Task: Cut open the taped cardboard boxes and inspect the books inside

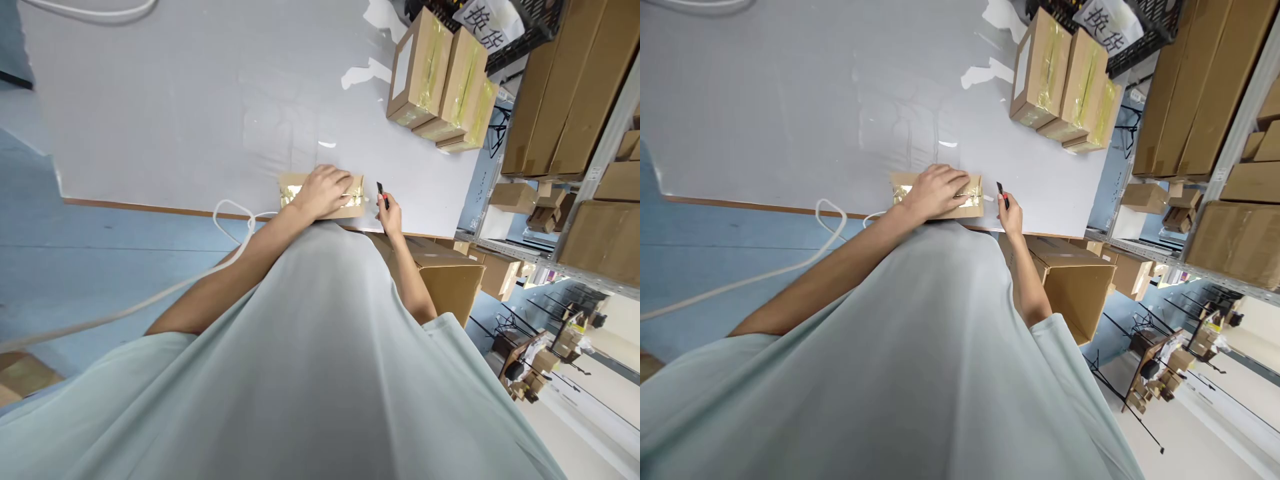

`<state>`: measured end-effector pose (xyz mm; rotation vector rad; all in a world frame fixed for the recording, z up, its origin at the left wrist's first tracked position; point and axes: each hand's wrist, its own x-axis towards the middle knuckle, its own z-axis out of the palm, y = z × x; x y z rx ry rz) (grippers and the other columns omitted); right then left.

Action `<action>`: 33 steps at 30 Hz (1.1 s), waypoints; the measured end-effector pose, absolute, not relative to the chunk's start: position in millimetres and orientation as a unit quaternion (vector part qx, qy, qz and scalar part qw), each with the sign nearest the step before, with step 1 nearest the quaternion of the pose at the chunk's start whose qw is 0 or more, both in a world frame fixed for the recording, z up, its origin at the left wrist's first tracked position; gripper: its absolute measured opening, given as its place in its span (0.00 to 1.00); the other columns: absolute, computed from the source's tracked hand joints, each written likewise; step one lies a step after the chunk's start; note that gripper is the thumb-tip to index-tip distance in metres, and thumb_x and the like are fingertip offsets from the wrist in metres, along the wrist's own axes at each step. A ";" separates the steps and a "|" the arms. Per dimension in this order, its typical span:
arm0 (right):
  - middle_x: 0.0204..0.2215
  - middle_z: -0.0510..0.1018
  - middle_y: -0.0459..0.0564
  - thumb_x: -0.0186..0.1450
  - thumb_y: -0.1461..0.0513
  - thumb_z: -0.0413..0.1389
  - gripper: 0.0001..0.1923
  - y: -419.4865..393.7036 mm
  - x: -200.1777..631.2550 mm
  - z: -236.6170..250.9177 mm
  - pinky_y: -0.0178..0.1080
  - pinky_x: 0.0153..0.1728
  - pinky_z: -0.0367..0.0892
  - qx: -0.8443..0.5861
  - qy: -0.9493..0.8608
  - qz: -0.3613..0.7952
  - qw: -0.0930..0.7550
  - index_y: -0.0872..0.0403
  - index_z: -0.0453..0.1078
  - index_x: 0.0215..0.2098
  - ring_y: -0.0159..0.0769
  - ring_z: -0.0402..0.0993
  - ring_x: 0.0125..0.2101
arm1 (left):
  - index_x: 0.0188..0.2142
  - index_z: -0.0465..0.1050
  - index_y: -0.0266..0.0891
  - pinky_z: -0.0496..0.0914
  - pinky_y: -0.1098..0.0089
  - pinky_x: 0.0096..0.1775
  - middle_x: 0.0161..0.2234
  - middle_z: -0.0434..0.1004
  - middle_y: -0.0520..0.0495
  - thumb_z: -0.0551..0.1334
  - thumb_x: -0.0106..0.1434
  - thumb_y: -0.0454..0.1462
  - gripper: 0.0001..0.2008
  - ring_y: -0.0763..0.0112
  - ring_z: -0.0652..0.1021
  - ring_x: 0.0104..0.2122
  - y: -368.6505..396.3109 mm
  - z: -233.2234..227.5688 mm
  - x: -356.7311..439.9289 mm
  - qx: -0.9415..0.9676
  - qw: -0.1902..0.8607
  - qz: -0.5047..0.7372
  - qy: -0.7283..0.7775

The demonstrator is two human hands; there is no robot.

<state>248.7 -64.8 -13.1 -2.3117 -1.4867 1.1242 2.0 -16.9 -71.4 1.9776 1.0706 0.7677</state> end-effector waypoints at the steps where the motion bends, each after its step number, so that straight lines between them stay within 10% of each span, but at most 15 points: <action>1: 0.49 0.87 0.53 0.86 0.43 0.42 0.30 -67.6 253.3 -12.7 0.37 0.42 0.76 -0.783 -0.499 0.364 0.074 0.51 0.71 0.68 0.35 0.82 0.30 | 0.64 0.84 0.41 0.71 0.33 0.69 0.63 0.84 0.30 0.66 0.73 0.47 0.25 0.32 0.80 0.64 -20.7 -79.1 6.5 0.781 0.374 0.284 0.411; 8: 0.57 0.88 0.57 0.88 0.53 0.44 0.22 -65.5 281.8 33.5 0.43 0.52 0.73 -0.623 -0.716 0.294 -0.113 0.49 0.72 0.69 0.51 0.86 0.52 | 0.68 0.80 0.42 0.59 0.28 0.78 0.69 0.80 0.30 0.64 0.76 0.56 0.30 0.36 0.78 0.69 -43.5 -108.7 15.0 0.752 0.401 0.299 0.428; 15: 0.59 0.87 0.64 0.89 0.56 0.42 0.24 -20.1 252.9 54.8 0.48 0.52 0.72 -0.439 -0.818 0.249 -0.276 0.52 0.75 0.69 0.56 0.86 0.52 | 0.70 0.78 0.43 0.58 0.26 0.77 0.74 0.76 0.29 0.61 0.79 0.52 0.28 0.35 0.74 0.75 -45.0 -108.5 12.5 0.764 0.384 0.273 0.441; 33: 0.57 0.89 0.66 0.84 0.71 0.45 0.23 -16.9 208.6 65.2 0.47 0.59 0.78 -0.429 -0.813 0.173 -0.355 0.59 0.76 0.68 0.52 0.87 0.59 | 0.74 0.75 0.40 0.67 0.30 0.70 0.73 0.75 0.26 0.57 0.82 0.51 0.30 0.32 0.76 0.72 -47.3 -104.9 16.2 0.786 0.343 0.262 0.442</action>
